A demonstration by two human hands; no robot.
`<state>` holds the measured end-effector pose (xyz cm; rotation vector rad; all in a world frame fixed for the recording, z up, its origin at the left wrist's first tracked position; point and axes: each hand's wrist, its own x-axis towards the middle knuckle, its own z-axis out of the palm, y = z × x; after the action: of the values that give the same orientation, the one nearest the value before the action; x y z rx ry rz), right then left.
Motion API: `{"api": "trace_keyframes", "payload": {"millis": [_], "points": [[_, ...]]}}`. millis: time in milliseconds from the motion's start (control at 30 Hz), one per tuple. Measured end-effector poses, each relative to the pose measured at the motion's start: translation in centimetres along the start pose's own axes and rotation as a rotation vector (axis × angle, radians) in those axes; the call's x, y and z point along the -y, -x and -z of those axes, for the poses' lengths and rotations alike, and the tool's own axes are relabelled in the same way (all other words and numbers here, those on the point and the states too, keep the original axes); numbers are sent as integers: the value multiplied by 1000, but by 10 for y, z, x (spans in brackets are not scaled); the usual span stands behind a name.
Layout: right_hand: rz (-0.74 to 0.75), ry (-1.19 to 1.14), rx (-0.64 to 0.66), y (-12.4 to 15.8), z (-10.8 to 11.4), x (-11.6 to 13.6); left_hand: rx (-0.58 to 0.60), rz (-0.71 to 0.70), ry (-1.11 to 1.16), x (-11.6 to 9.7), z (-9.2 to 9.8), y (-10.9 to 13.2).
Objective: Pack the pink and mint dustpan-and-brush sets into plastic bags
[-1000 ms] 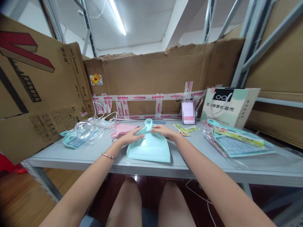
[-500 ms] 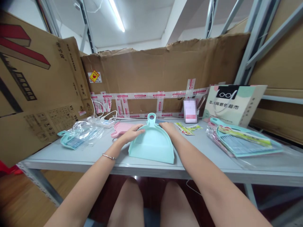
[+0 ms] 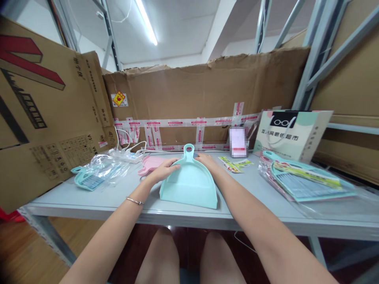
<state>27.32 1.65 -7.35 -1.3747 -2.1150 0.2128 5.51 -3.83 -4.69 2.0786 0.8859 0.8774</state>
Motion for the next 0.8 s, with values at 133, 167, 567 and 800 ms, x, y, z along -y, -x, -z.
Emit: {"api": "trace_keyframes", "payload": {"millis": [133, 167, 567, 800], "points": [[-56, 0, -174, -2, 3, 1, -4, -6, 8, 1, 1, 0], [-78, -7, -232, -3, 6, -1, -4, -8, 9, 1, 2, -1], [-269, -450, -684, 4, 75, -12, -34, 69, 18, 3, 3, -3], [-11, -631, 40, 38, 87, 37, -168, 126, 30, 11, 4, -7]]}}
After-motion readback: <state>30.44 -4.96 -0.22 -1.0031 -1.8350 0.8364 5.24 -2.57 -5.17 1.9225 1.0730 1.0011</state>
